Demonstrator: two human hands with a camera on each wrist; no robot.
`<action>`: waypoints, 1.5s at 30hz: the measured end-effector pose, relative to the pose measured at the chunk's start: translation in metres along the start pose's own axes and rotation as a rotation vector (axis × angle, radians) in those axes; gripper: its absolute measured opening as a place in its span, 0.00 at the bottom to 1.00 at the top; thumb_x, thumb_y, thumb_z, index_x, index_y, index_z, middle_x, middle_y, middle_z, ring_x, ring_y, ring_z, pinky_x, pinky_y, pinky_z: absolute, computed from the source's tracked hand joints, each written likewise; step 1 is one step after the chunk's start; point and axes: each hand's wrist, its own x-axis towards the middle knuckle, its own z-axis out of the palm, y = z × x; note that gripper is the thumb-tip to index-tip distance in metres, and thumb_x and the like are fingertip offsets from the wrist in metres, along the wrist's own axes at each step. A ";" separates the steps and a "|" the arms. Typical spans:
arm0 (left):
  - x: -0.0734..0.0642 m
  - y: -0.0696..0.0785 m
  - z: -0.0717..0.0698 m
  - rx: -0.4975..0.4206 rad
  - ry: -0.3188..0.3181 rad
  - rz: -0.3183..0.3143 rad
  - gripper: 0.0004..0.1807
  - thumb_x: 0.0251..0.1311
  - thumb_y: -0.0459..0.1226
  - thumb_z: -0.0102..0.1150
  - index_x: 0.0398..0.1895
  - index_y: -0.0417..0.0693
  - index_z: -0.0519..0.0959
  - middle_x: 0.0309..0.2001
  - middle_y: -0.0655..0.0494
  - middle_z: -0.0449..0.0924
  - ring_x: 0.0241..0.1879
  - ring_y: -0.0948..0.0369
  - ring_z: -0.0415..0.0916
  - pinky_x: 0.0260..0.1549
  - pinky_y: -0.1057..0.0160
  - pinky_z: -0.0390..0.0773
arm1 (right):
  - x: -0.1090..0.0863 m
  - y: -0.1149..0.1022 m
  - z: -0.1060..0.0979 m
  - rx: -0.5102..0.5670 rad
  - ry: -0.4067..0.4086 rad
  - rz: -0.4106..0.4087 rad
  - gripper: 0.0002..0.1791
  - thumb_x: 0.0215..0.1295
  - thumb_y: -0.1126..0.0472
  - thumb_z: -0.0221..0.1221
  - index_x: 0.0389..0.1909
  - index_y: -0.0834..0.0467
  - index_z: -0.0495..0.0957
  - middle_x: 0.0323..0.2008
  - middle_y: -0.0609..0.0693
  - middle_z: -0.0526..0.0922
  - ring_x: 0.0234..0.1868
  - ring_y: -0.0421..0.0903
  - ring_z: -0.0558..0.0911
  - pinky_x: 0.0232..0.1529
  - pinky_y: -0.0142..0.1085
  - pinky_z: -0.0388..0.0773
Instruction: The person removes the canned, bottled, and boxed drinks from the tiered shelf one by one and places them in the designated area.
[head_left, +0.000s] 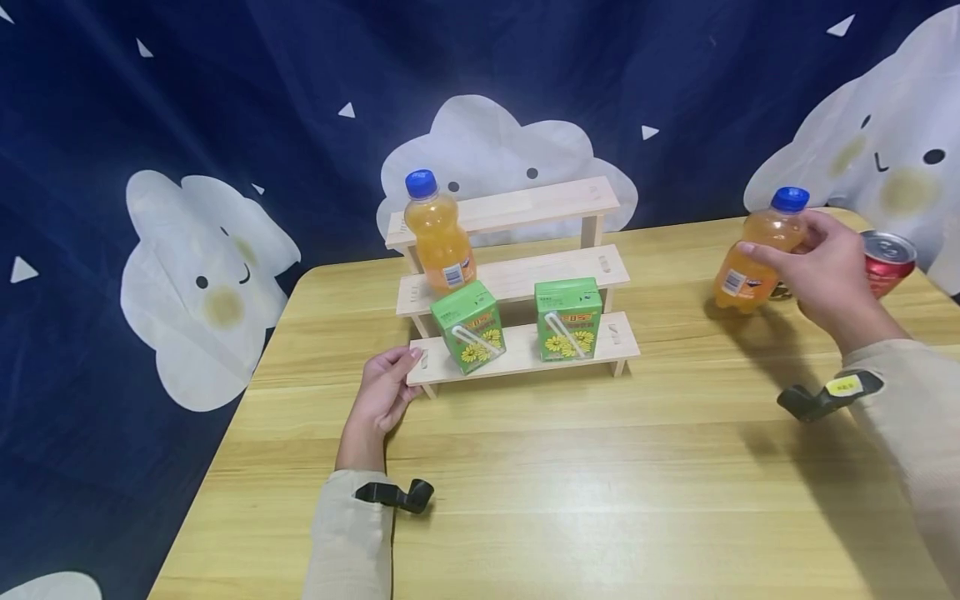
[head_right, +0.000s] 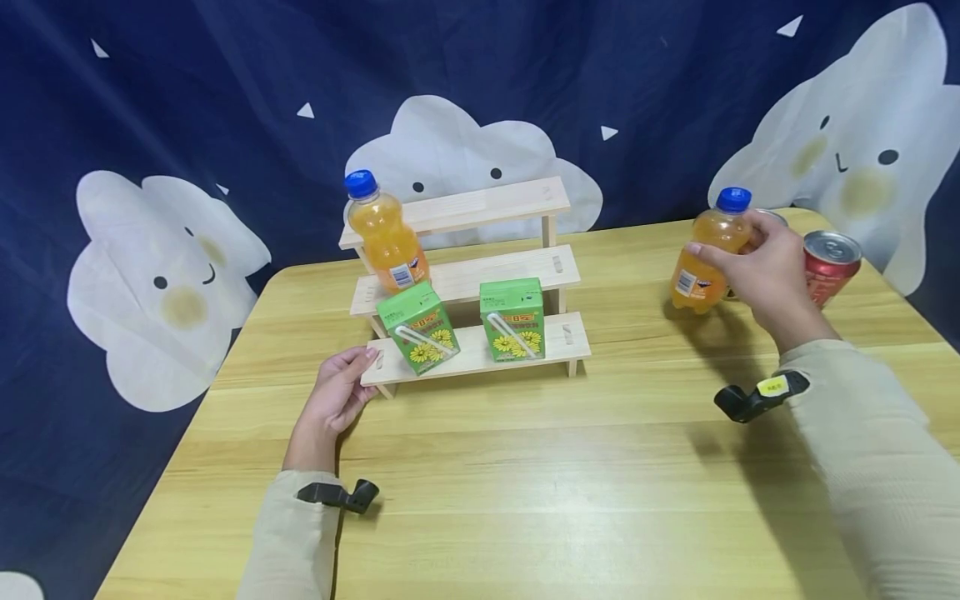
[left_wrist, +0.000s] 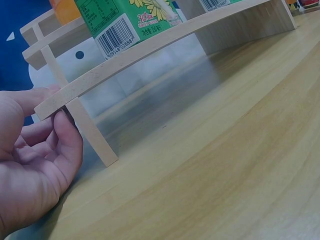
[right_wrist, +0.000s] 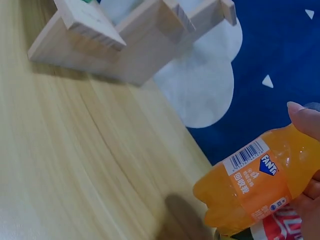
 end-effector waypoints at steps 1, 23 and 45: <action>0.000 0.000 0.000 -0.002 -0.002 0.000 0.09 0.67 0.33 0.51 0.45 0.36 0.72 0.30 0.52 0.83 0.26 0.64 0.82 0.16 0.75 0.78 | 0.000 0.002 -0.001 0.020 0.007 -0.005 0.33 0.49 0.47 0.70 0.57 0.45 0.69 0.41 0.33 0.74 0.40 0.31 0.74 0.32 0.14 0.74; 0.000 -0.001 0.000 -0.027 -0.006 0.000 0.07 0.67 0.33 0.51 0.43 0.38 0.75 0.32 0.50 0.83 0.28 0.61 0.83 0.21 0.72 0.81 | 0.001 0.018 0.007 -0.150 0.034 0.052 0.48 0.49 0.37 0.65 0.70 0.48 0.58 0.62 0.49 0.69 0.52 0.38 0.71 0.56 0.23 0.72; 0.001 -0.001 -0.001 -0.013 -0.015 0.012 0.08 0.66 0.33 0.52 0.44 0.37 0.74 0.31 0.51 0.83 0.28 0.62 0.83 0.21 0.73 0.81 | -0.001 0.026 0.012 -0.127 0.043 0.047 0.50 0.51 0.36 0.63 0.73 0.44 0.49 0.71 0.53 0.57 0.69 0.54 0.62 0.71 0.47 0.57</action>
